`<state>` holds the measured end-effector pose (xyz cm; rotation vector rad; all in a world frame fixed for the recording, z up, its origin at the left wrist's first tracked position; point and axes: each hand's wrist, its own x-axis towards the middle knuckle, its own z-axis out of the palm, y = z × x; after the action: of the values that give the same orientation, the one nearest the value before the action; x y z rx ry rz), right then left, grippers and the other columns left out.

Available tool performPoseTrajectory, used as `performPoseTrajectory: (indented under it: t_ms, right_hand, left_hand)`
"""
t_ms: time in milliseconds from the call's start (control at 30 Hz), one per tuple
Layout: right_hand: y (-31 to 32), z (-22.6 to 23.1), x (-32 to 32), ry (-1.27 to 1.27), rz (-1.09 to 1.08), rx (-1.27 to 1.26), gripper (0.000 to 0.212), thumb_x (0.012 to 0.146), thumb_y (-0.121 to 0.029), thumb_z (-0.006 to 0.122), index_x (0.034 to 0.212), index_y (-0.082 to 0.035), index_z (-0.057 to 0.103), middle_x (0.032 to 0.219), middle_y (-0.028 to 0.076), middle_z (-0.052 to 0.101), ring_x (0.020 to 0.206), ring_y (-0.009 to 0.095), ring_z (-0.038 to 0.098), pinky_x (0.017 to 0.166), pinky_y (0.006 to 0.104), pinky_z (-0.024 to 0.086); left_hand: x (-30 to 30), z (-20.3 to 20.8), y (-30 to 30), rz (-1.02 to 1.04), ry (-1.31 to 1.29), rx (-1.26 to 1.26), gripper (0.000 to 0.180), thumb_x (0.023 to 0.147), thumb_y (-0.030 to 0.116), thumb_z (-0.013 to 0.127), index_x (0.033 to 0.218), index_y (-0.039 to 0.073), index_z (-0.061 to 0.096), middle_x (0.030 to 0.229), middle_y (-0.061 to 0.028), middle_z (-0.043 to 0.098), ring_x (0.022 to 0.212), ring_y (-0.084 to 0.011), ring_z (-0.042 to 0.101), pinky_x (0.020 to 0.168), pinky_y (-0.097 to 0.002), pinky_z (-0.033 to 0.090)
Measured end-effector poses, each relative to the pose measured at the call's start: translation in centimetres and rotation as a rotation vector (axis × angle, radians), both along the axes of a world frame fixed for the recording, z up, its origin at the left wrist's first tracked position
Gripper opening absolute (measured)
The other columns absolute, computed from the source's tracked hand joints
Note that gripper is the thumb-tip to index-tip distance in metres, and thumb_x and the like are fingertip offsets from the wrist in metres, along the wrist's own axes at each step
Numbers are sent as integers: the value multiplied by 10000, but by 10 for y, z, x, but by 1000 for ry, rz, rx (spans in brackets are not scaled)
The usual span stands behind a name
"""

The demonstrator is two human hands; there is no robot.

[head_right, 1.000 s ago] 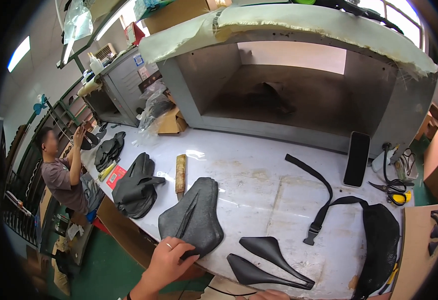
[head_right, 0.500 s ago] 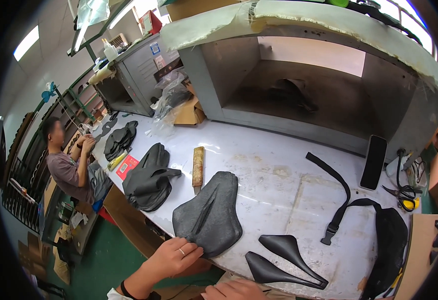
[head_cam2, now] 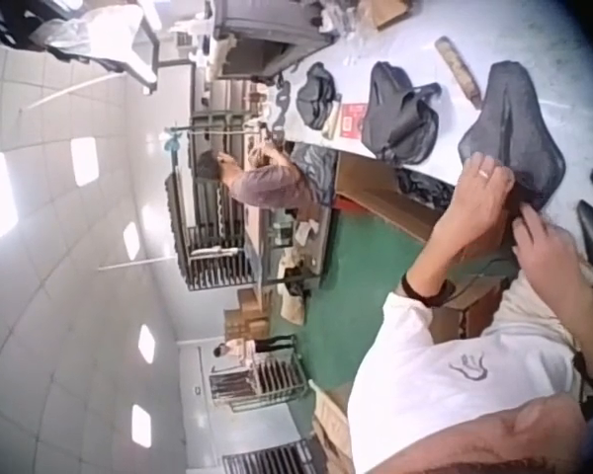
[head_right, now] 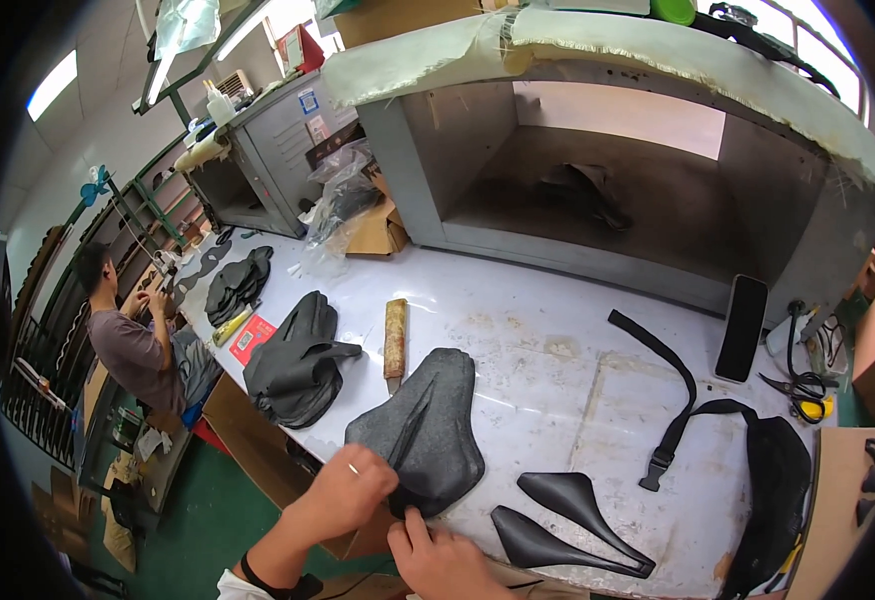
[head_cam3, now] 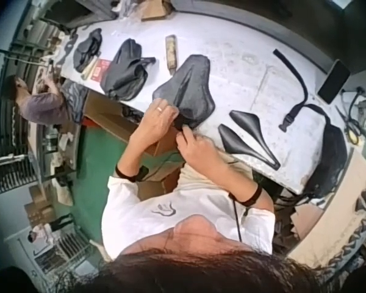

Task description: The person picks up a bicycle saddle cover and a base, then fits and stretches the cover over the base by hand. They press the edges of the cover around the underside of the saddle before placing the assembled piece onto a cardboard sheet.

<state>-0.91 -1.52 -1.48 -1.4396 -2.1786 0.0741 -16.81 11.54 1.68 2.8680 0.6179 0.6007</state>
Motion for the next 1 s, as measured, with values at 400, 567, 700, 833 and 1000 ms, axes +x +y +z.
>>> performPoseTrajectory:
  t_ms: [400, 567, 700, 833, 1000]
  right_hand:
    - [-3, 21, 6, 69, 10, -166, 444, 789, -247, 672, 1138, -16, 524, 1191, 204, 548, 574, 252, 644, 473, 348, 515]
    - [10, 31, 16, 209, 6, -188, 454, 789, -209, 708, 1162, -25, 526, 1059, 138, 584, 656, 227, 647, 563, 321, 523]
    - [56, 52, 12, 187, 17, -411, 821, 871, -356, 583, 1468, -12, 136, 731, 237, 656, 575, 401, 636, 512, 494, 505]
    - [82, 44, 21, 422, -156, -593, 787, 917, -335, 507, 1435, 86, 88, 719, 306, 622, 636, 456, 622, 620, 537, 495]
    - [69, 43, 31, 494, -111, -592, 742, 939, -327, 482, 1441, 62, 100, 718, 262, 637, 665, 427, 633, 649, 513, 489]
  left_hand:
    - [-45, 40, 64, 673, -1618, -407, 252, 995, 297, 448, 997, 74, 565, 775, 0, 543, 697, -91, 534, 657, -209, 437]
    - [-48, 74, 35, 519, -1507, -406, 328, 926, 284, 592, 1113, 18, 552, 857, 17, 506, 717, -57, 472, 663, -181, 395]
    - [-35, 98, 24, 763, -988, 59, 385, 842, 82, 570, 1214, -4, 524, 868, 24, 507, 682, -48, 471, 624, -152, 366]
    - [-35, 140, 17, 99, -1742, -833, 204, 957, 203, 482, 991, 39, 599, 669, 41, 507, 546, -50, 438, 510, -188, 341]
    - [-21, 145, -19, 21, -1629, -1062, 318, 974, 319, 483, 1033, 29, 601, 662, 42, 535, 539, -40, 459, 501, -194, 346]
